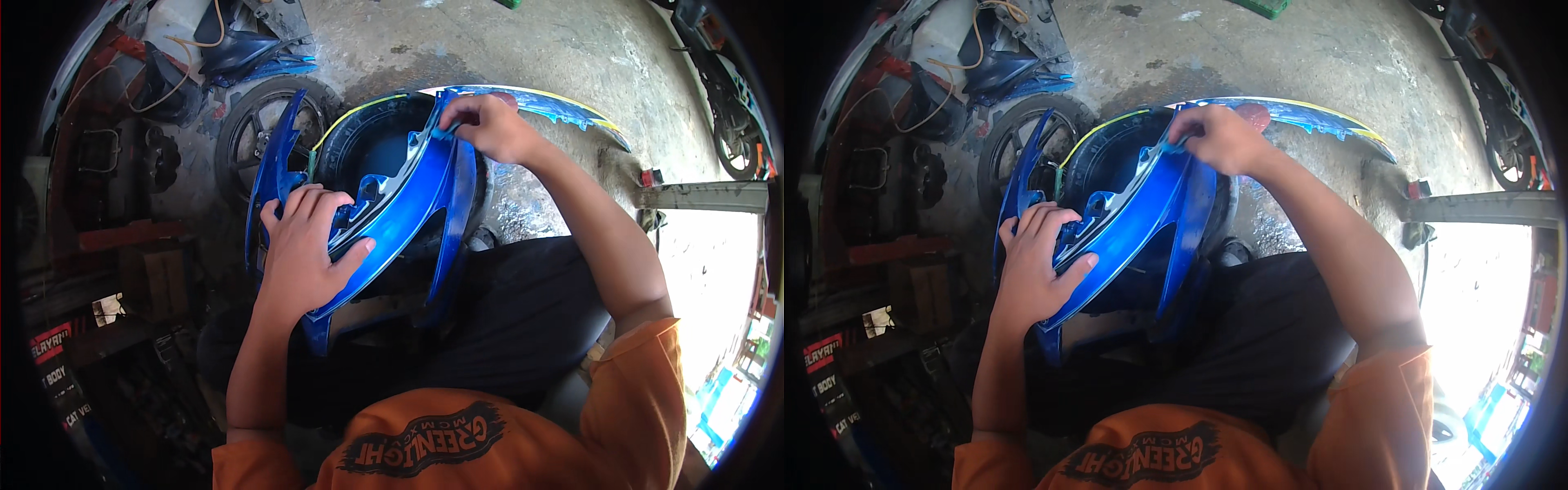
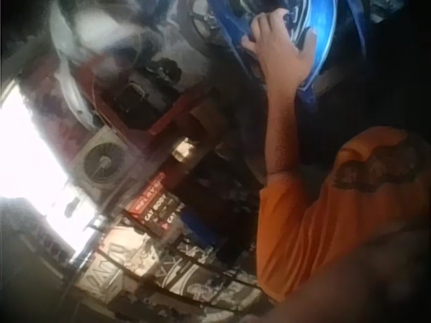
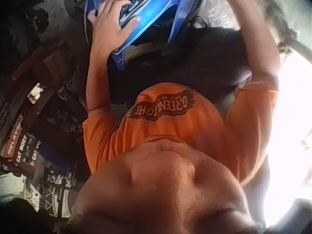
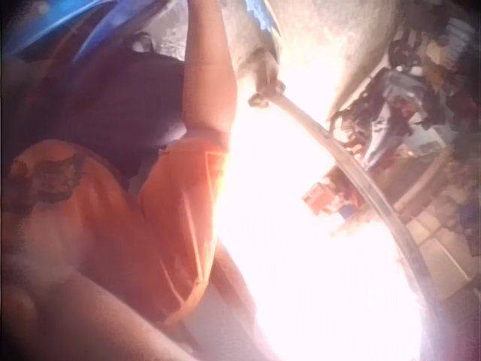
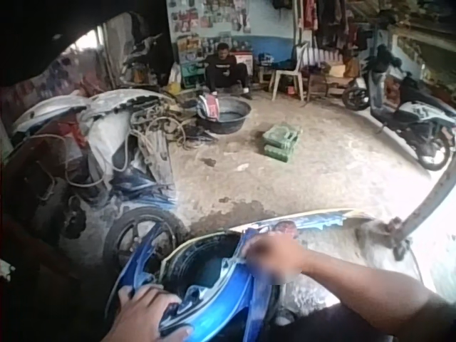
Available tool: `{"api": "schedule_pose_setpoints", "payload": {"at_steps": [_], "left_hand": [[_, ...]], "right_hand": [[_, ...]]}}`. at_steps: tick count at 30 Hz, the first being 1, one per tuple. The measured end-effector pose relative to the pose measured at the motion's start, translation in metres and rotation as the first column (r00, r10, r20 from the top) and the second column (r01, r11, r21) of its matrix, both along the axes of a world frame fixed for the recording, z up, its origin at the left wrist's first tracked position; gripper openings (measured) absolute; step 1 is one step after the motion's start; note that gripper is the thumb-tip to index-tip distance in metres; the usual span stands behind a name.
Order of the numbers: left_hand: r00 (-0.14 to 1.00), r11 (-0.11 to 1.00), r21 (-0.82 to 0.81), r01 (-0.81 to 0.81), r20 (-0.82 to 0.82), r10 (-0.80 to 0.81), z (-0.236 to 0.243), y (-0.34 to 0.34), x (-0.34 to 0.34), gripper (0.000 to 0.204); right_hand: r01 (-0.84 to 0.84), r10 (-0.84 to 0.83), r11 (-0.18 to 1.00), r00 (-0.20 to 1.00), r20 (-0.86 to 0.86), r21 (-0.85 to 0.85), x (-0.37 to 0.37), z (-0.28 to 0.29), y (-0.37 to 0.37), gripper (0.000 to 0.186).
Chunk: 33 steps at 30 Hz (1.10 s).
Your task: The person holds a blue motorcycle fairing while sanding the edges and surface with a circular sanding pad, periodically dipping their hand into a bucket of water to wet the area.
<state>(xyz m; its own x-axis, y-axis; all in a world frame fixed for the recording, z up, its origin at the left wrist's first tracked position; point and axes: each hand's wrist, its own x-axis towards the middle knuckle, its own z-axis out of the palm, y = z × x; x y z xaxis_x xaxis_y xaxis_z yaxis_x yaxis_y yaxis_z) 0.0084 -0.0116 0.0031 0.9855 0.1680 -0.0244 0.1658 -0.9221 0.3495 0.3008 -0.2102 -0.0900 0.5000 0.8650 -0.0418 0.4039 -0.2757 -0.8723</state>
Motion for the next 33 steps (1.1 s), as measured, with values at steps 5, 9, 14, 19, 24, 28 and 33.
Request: {"api": "schedule_pose_setpoints", "payload": {"at_steps": [5, 9, 14, 19, 24, 28, 33], "left_hand": [[0.999, 0.999, -0.030, -0.025, -0.037, 0.023, -0.003, 0.000, 0.000, 0.054], [0.999, 0.999, -0.028, -0.022, -0.041, 0.021, 0.000, -0.002, 0.002, 0.054], [0.999, 1.000, -0.020, -0.018, -0.050, 0.017, 0.000, -0.003, 0.005, 0.054], [0.999, 0.999, -0.035, -0.026, -0.044, 0.025, 0.000, -0.003, 0.005, 0.055], [0.999, 0.999, -0.023, -0.030, -0.029, 0.029, -0.001, -0.003, 0.001, 0.054], [0.998, 0.999, -0.016, -0.033, -0.046, 0.032, -0.002, -0.004, 0.003, 0.054], [0.999, 0.999, -0.025, -0.022, -0.039, 0.021, 0.001, -0.005, 0.004, 0.054]], "right_hand": [[-0.277, 0.270, 0.954, 0.960, -0.073, -0.112, -0.053, 0.056, 0.009, 0.022], [-0.219, 0.224, 0.963, 0.974, 0.017, -0.156, -0.035, 0.032, 0.009, 0.017], [0.096, 0.006, 0.957, 0.937, 0.349, -0.273, 0.015, -0.009, -0.013, 0.021], [0.350, -0.308, 0.903, 0.931, 0.195, -0.248, 0.033, 0.037, -0.020, 0.030], [0.076, -0.042, 0.984, 0.979, 0.199, -0.164, 0.001, 0.028, -0.003, 0.031], [-0.068, 0.077, 0.997, 0.967, 0.241, -0.044, -0.018, -0.002, 0.012, 0.027], [0.261, -0.206, 0.947, 0.941, 0.270, -0.185, 0.012, -0.039, -0.002, 0.029]]}}
